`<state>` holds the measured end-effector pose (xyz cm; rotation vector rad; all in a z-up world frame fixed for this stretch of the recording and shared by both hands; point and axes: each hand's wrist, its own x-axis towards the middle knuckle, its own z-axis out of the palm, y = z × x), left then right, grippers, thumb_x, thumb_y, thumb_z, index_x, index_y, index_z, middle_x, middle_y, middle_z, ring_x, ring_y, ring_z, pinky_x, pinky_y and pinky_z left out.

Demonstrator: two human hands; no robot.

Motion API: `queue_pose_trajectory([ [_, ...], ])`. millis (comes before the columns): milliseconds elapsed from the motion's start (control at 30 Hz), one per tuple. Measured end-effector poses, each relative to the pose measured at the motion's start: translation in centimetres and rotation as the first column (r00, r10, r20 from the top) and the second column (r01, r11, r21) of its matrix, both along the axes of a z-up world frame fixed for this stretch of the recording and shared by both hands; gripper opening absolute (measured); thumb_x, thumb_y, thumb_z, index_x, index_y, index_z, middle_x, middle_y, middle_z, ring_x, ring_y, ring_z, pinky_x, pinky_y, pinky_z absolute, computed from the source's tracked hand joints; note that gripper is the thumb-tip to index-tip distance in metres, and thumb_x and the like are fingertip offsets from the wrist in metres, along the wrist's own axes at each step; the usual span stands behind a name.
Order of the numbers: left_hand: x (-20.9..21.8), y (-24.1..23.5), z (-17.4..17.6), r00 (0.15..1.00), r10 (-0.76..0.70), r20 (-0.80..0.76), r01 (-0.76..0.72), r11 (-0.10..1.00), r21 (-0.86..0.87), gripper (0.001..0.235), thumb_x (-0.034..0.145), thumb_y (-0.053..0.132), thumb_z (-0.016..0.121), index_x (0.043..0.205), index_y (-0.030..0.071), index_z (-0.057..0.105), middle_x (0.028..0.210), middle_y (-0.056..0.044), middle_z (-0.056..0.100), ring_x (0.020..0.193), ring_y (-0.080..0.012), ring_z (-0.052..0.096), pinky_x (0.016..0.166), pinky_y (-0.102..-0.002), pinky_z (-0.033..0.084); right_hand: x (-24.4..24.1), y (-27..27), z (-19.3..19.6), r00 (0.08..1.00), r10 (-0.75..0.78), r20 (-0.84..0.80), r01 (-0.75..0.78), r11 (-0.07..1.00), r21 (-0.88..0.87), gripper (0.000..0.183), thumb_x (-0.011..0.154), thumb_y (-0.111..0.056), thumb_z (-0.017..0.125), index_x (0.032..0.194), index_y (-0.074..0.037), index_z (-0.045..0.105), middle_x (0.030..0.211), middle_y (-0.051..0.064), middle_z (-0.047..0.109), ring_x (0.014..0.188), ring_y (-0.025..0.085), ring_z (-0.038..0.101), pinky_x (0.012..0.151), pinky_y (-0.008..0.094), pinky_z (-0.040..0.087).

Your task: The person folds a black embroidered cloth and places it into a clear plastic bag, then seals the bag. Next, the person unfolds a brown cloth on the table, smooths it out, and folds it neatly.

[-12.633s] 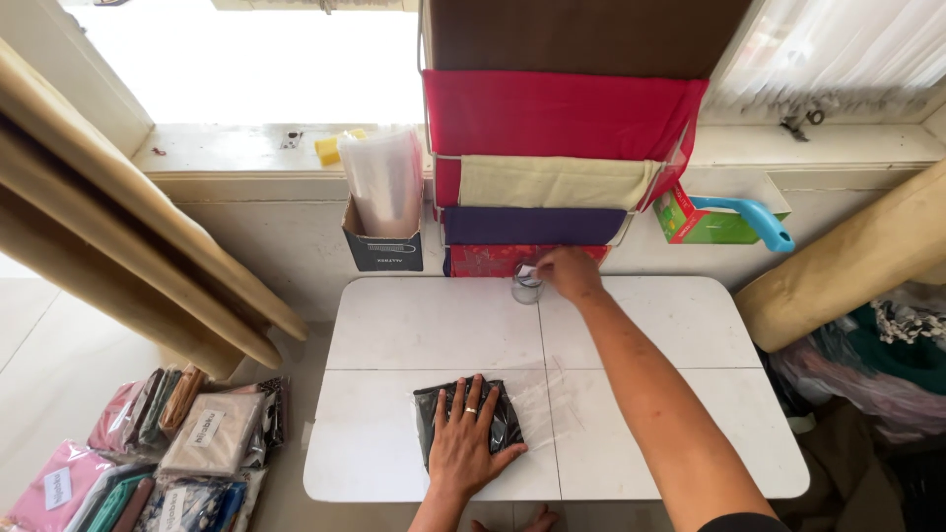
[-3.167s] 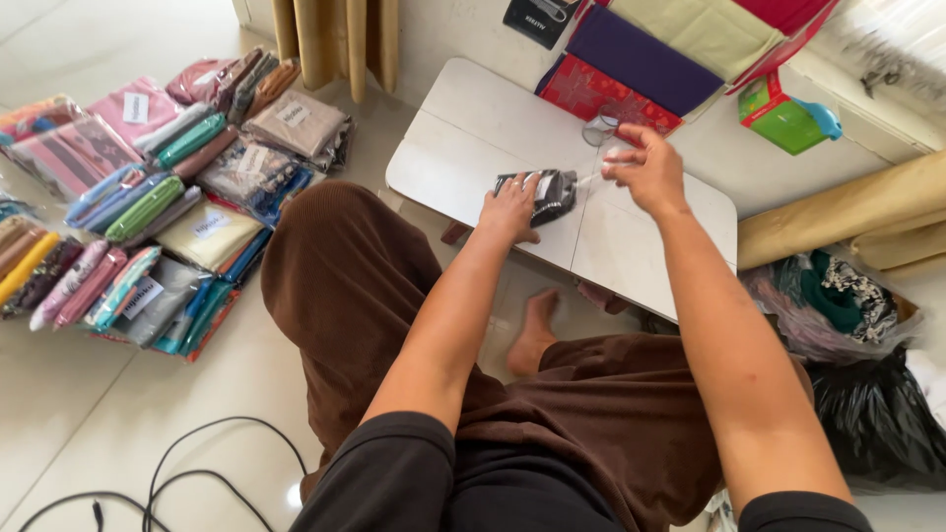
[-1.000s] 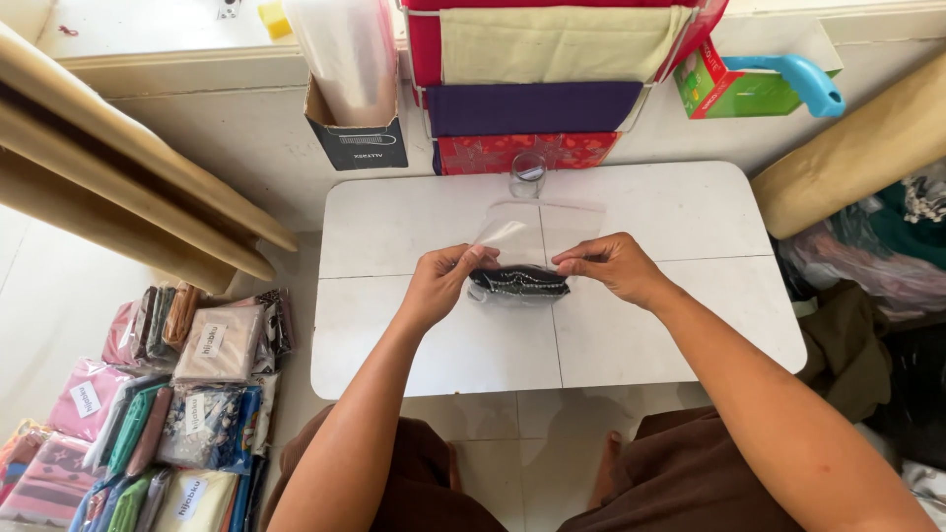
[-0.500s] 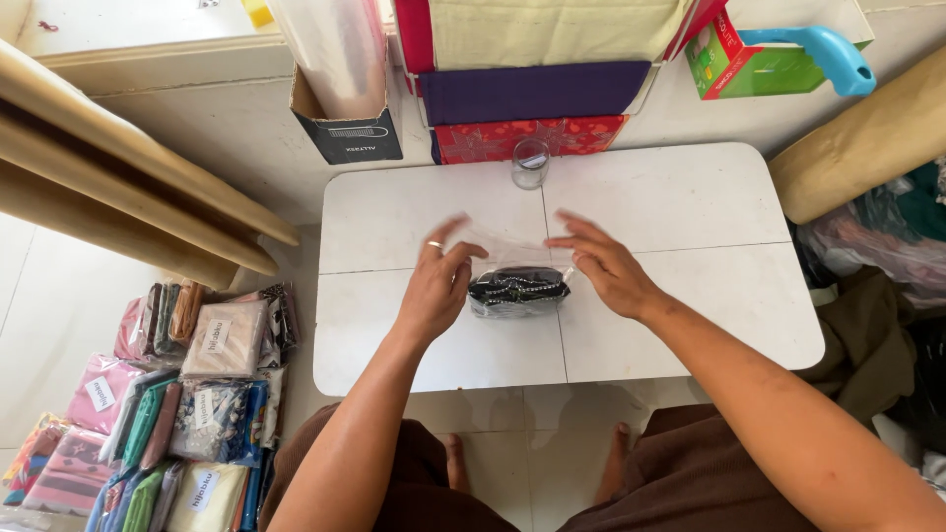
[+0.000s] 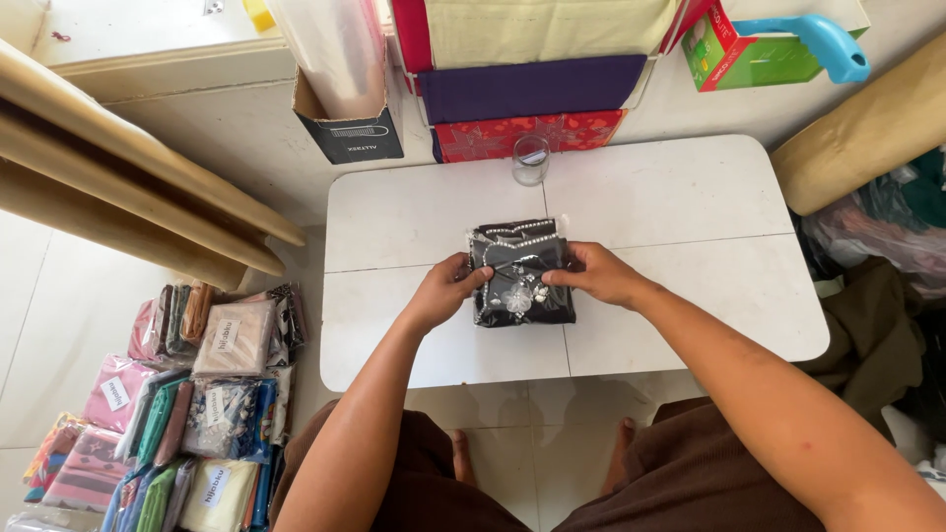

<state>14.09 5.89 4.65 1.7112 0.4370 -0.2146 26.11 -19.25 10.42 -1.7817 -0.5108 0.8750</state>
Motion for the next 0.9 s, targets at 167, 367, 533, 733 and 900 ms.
queue_pose_trajectory([
  [167, 1.3, -0.6, -2.4, 0.985, 0.165, -0.045, -0.169, 0.978, -0.123, 0.044, 0.102, 0.047, 0.063, 0.108, 0.005, 0.070, 0.091, -0.010, 0.067, 0.094, -0.0213, 0.066, 0.080, -0.040, 0.060, -1.5, 0.8, -0.5, 0.970, -0.142, -0.199, 0.145, 0.989, -0.001, 0.034, 0.095, -0.036, 0.074, 0.109, -0.005, 0.072, 0.094, 0.005, 0.070, 0.088, 0.018, 0.069, 0.072, 0.031, 0.060],
  [367, 1.3, -2.7, 1.3, 0.973, 0.189, -0.135, -0.195, 0.980, -0.029, 0.069, 0.100, 0.056, 0.056, 0.141, 0.001, 0.050, 0.138, -0.030, 0.057, 0.131, -0.0425, 0.055, 0.095, -0.051, 0.057, -2.5, 2.4, 0.7, 0.979, -0.205, 0.001, 0.205, 0.978, -0.032, 0.045, 0.078, -0.031, 0.090, 0.107, -0.007, 0.064, 0.095, 0.006, 0.069, 0.092, 0.021, 0.068, 0.076, 0.034, 0.059],
  [533, 0.5, -4.9, 5.9, 0.959, 0.259, 0.118, -0.276, 0.947, 0.162, 0.066, 0.104, 0.046, 0.054, 0.147, -0.002, 0.038, 0.151, -0.033, 0.028, 0.141, -0.0538, 0.039, 0.111, -0.064, 0.044, -2.5, 2.9, 0.9, 0.872, -0.168, 0.460, 0.260, 0.955, -0.145, 0.038, 0.078, -0.032, 0.087, 0.099, -0.014, 0.060, 0.084, 0.005, 0.066, 0.079, 0.023, 0.072, 0.065, 0.036, 0.057],
  [733, 2.0, -6.1, 1.1, 0.918, 0.277, 0.285, -0.007, 0.729, -0.685, 0.075, 0.102, 0.061, 0.051, 0.154, 0.011, 0.033, 0.146, -0.026, 0.048, 0.136, -0.0453, 0.049, 0.106, -0.065, 0.044, -6.7, 4.7, 1.6, 0.581, 0.106, 0.807, 0.006, 0.991, -0.135, 0.081, 0.067, -0.045, 0.086, 0.134, -0.011, 0.056, 0.122, 0.017, 0.059, 0.107, 0.043, 0.063, 0.088, 0.053, 0.052],
  [900, 3.2, -3.3, 0.0, 0.876, 0.479, 0.053, -0.229, 0.510, -0.829, 0.053, 0.092, 0.021, 0.073, 0.139, 0.003, 0.055, 0.124, -0.024, 0.067, 0.106, -0.0374, 0.070, 0.090, -0.056, 0.058, -4.0, 3.3, 4.4, 0.364, -0.088, 0.927, -0.129, 0.981, 0.143, 0.054, 0.087, -0.071, 0.064, 0.107, -0.023, 0.076, 0.116, 0.000, 0.068, 0.101, 0.020, 0.062, 0.098, 0.040, 0.038],
])
